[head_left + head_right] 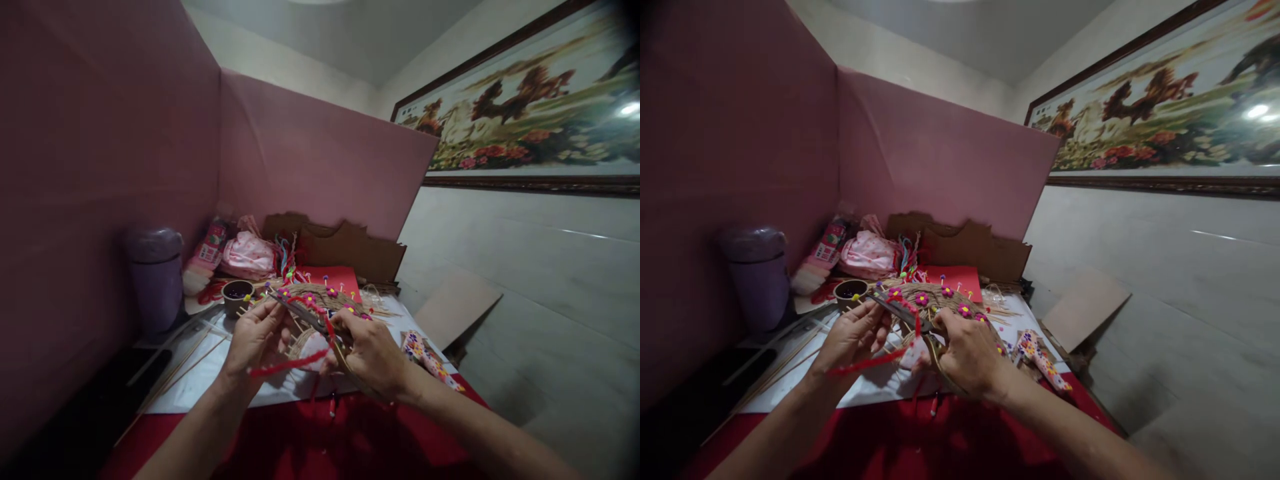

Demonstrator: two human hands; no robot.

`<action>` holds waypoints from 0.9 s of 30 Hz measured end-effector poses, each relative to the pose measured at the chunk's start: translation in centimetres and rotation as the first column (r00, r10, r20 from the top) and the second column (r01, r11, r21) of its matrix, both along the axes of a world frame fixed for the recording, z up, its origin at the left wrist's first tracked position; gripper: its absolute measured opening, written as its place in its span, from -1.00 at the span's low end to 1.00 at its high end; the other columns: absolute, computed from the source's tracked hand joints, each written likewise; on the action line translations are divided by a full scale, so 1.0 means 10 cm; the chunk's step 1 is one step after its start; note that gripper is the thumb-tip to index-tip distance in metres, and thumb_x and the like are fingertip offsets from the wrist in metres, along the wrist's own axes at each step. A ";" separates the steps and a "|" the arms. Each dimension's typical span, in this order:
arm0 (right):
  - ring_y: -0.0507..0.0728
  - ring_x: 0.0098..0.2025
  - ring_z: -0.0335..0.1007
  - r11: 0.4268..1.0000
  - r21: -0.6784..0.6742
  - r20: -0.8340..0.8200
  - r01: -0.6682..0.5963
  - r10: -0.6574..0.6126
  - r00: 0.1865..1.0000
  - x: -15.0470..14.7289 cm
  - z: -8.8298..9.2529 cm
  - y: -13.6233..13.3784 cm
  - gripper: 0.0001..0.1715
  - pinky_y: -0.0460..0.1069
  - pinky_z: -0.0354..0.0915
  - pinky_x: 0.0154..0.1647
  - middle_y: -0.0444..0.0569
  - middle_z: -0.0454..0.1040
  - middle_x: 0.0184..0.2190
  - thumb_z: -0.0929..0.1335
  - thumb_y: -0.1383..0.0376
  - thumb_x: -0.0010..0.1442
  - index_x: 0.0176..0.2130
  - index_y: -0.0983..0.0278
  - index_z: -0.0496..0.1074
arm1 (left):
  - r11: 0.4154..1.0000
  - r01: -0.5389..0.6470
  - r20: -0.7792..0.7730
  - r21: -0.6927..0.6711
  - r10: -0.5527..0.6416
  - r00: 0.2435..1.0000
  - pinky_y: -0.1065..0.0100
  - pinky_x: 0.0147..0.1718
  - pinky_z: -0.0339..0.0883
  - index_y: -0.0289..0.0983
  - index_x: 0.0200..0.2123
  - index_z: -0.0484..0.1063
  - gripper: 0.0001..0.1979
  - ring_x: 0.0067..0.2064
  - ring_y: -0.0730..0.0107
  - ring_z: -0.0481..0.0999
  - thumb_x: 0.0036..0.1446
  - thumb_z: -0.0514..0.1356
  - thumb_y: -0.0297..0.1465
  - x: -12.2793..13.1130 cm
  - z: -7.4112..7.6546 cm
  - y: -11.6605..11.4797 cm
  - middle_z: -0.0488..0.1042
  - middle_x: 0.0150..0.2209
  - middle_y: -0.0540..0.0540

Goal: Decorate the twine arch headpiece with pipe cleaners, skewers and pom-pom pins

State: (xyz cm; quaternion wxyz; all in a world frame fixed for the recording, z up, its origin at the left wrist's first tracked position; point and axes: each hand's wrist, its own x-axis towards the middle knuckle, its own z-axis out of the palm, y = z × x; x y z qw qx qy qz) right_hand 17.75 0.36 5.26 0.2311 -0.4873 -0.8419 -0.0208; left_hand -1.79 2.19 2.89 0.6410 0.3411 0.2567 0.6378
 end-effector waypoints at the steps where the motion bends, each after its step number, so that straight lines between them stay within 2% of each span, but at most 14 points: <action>1: 0.01 -0.54 0.20 1.000 0.002 -0.008 -0.010 0.010 1.000 -0.01 0.00 0.00 -0.67 -0.11 0.00 -0.51 -0.13 0.41 -0.48 0.40 0.14 -0.02 -0.30 0.23 0.27 | 1.000 0.002 0.003 0.004 -0.002 1.000 0.63 -0.78 0.14 -0.37 -0.49 0.42 -0.68 -0.70 0.64 0.32 -0.26 0.41 -0.30 0.00 0.00 0.00 0.44 -0.61 0.02; 8: 0.01 -0.58 0.19 0.997 -0.008 -0.117 -0.079 0.077 0.990 -0.04 -0.05 -0.02 -0.57 -0.11 0.01 -0.53 -0.16 0.37 -0.59 0.40 -0.01 -0.03 -0.37 0.24 0.25 | 1.000 0.005 0.013 -0.003 -0.005 1.000 0.63 -0.75 0.20 -0.37 -0.47 0.45 -0.64 -0.69 0.64 0.33 -0.36 0.45 -0.34 0.00 0.05 -0.03 0.44 -0.62 0.02; 15: 0.02 -0.59 0.23 0.992 -0.083 -0.186 -0.098 0.081 0.979 -0.06 -0.22 0.00 -0.59 -0.11 0.04 -0.54 -0.17 0.41 -0.60 0.39 0.02 0.01 -0.29 0.24 0.28 | 1.000 -0.026 -0.051 0.005 0.027 0.998 0.61 -0.77 0.19 -0.36 -0.51 0.40 -0.66 -0.68 0.60 0.35 -0.31 0.43 -0.30 -0.02 0.00 -0.01 0.45 -0.62 0.01; 21: 0.07 -0.57 0.30 0.976 -0.180 -0.215 -0.126 0.086 0.973 -0.12 -0.20 0.01 -0.59 -0.10 0.07 -0.55 -0.12 0.43 -0.58 0.36 0.03 0.05 -0.24 0.27 0.25 | 0.998 -0.044 -0.075 0.039 0.047 0.996 0.60 -0.78 0.17 -0.37 -0.51 0.39 -0.69 -0.69 0.60 0.33 -0.24 0.40 -0.30 -0.02 -0.01 -0.01 0.45 -0.62 0.00; 27: 0.03 -0.56 0.27 0.976 -0.178 -0.239 -0.126 0.081 0.968 -0.15 -0.25 0.06 -0.66 -0.11 0.06 -0.54 -0.14 0.43 -0.55 0.36 0.08 0.04 -0.30 0.25 0.26 | 0.998 -0.058 -0.044 -0.008 0.057 0.997 0.61 -0.74 0.19 -0.39 -0.45 0.41 -0.67 -0.67 0.62 0.33 -0.29 0.42 -0.37 -0.02 0.00 0.02 0.45 -0.61 -0.01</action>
